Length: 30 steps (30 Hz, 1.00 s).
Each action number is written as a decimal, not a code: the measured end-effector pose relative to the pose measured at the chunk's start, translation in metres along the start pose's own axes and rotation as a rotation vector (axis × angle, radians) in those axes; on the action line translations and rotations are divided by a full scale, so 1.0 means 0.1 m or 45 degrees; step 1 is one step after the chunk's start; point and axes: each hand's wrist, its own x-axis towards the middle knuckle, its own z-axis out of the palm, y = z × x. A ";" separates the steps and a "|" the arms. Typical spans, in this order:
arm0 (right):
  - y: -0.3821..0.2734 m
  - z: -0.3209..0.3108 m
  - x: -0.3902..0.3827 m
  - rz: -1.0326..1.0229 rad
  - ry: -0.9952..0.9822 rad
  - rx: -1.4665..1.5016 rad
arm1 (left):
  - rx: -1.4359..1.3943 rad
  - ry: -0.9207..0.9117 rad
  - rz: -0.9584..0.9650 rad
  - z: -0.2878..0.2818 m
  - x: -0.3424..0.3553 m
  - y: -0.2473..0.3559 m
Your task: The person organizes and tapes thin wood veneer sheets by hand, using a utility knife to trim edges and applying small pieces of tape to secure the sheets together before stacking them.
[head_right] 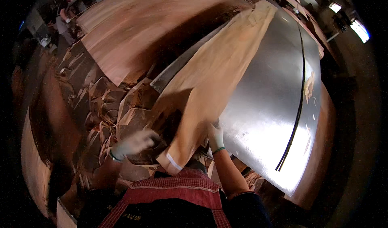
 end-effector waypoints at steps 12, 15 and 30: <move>0.63 0.26 -0.03 -0.336 0.212 -0.479 | -0.543 0.512 -0.467 0.01 1.70 -1.33; 0.60 0.41 -0.27 -0.170 0.177 -0.578 | -0.261 0.508 -0.460 0.14 1.54 -1.27; -0.63 -0.33 0.78 -0.229 0.298 -0.807 | 0.267 0.419 -0.409 0.50 0.46 -0.61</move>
